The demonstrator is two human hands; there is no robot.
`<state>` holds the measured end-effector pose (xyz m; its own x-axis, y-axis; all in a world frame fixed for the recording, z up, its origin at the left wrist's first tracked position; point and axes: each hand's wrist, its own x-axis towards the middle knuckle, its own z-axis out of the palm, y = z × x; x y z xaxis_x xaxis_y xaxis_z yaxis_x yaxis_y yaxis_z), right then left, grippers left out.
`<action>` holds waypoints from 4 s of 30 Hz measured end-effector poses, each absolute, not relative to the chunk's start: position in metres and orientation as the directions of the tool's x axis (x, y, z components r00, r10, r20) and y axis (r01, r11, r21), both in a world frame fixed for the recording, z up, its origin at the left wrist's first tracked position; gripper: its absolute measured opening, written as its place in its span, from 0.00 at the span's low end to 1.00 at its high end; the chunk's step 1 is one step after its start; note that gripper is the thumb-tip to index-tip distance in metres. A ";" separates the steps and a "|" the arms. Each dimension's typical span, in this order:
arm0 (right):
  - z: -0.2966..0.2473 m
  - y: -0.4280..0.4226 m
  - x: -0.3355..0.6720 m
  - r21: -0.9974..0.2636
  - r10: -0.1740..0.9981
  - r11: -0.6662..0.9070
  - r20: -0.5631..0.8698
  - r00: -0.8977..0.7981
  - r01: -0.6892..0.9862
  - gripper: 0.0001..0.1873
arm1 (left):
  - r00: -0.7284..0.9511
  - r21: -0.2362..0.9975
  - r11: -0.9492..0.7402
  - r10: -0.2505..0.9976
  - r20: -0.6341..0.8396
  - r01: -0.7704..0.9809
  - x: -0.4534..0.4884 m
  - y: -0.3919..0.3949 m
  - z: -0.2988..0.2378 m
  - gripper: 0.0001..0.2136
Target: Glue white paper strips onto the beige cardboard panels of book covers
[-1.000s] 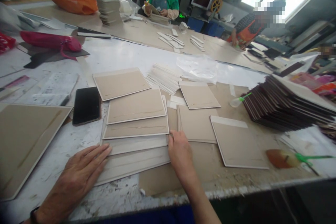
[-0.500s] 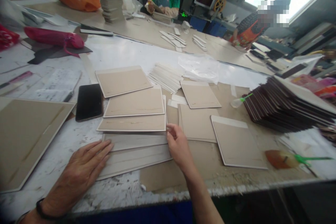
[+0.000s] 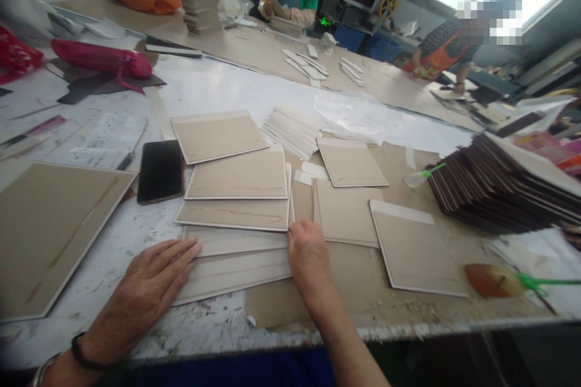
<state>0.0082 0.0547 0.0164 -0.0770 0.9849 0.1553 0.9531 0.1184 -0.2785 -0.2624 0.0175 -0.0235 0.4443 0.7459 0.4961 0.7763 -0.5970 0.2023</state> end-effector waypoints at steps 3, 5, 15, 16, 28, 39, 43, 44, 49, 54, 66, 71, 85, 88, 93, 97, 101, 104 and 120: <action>0.017 0.059 0.011 -0.287 0.989 0.118 0.115 -0.088 0.951 0.06 | 0.449 0.191 -0.600 0.741 0.499 0.777 -0.262 0.018 -0.023 0.18; 0.017 0.062 0.013 -0.279 0.993 0.110 0.063 -0.096 0.954 0.06 | 0.450 0.189 -0.599 0.742 0.496 0.778 -0.262 0.018 -0.023 0.18; 0.012 0.065 0.018 -0.208 0.988 0.127 -0.059 -0.142 0.970 0.03 | 0.448 0.191 -0.595 0.746 0.493 0.781 -0.262 0.018 -0.024 0.18; 0.012 0.065 0.018 -0.202 0.987 0.132 -0.066 -0.148 0.971 0.04 | 0.448 0.192 -0.596 0.745 0.493 0.780 -0.261 0.018 -0.024 0.19; 0.020 0.067 0.016 -0.112 0.977 0.122 -0.160 -0.138 0.986 0.06 | 0.468 0.186 -0.611 0.737 0.487 0.769 -0.263 0.017 -0.024 0.20; 0.026 0.070 0.015 -0.090 0.969 0.103 -0.218 -0.120 0.991 0.07 | 0.460 0.202 -0.610 0.740 0.490 0.767 -0.262 0.019 -0.025 0.22; 0.028 0.070 0.013 -0.080 0.968 0.099 -0.223 -0.114 0.992 0.07 | 0.456 0.207 -0.605 0.746 0.486 0.769 -0.261 0.019 -0.023 0.21; 0.028 0.070 0.013 -0.077 0.969 0.097 -0.222 -0.112 0.992 0.07 | 0.454 0.207 -0.603 0.747 0.487 0.771 -0.261 0.019 -0.023 0.20; 0.025 0.069 0.014 -0.091 0.975 0.104 -0.188 -0.119 0.990 0.06 | 0.450 0.214 -0.598 0.753 0.479 0.773 -0.260 0.019 -0.021 0.20; 0.021 0.069 0.018 -0.139 0.976 0.127 -0.161 -0.149 0.982 0.05 | 0.444 0.236 -0.593 0.763 0.470 0.770 -0.261 0.018 -0.020 0.21; 0.019 0.076 0.025 -0.210 0.963 0.151 -0.189 -0.192 0.966 0.03 | 0.424 0.265 -0.570 0.786 0.449 0.777 -0.259 0.017 -0.021 0.19; 0.016 0.076 0.027 -0.252 0.961 0.182 -0.158 -0.226 0.950 0.04 | 0.408 0.258 -0.558 0.789 0.459 0.789 -0.258 0.015 -0.019 0.17; 0.015 0.078 0.028 -0.443 0.990 0.058 -0.090 -0.109 0.895 0.07 | 0.387 0.210 -0.545 0.772 0.504 0.812 -0.256 0.015 -0.018 0.15; 0.015 0.077 0.025 -0.412 0.993 0.058 -0.066 -0.093 0.909 0.04 | 0.379 0.228 -0.550 0.767 0.517 0.803 -0.258 0.015 -0.022 0.16; 0.019 0.075 0.021 -0.429 0.999 0.025 -0.007 -0.031 0.903 0.09 | 0.252 0.439 -0.495 0.827 0.502 0.749 -0.264 0.018 -0.019 0.15; 0.027 0.078 0.019 -0.521 0.998 -0.020 -0.060 -0.013 0.854 0.12 | -0.090 0.747 -0.143 0.961 0.262 0.649 -0.268 0.036 -0.003 0.16; 0.030 0.082 0.021 -0.628 0.986 -0.135 -0.164 0.039 0.766 0.13 | -0.263 0.881 0.224 0.957 -0.119 0.417 -0.269 0.064 0.014 0.17; 0.031 0.083 0.021 -0.772 0.951 -0.291 -0.300 0.079 0.565 0.12 | -0.238 0.897 0.291 0.946 -0.219 0.334 -0.268 0.078 0.020 0.15; 0.041 0.042 0.034 -0.878 0.890 -0.454 -0.453 0.042 0.152 0.19 | -0.123 0.862 0.505 0.854 -0.506 -0.040 -0.260 0.027 0.035 0.20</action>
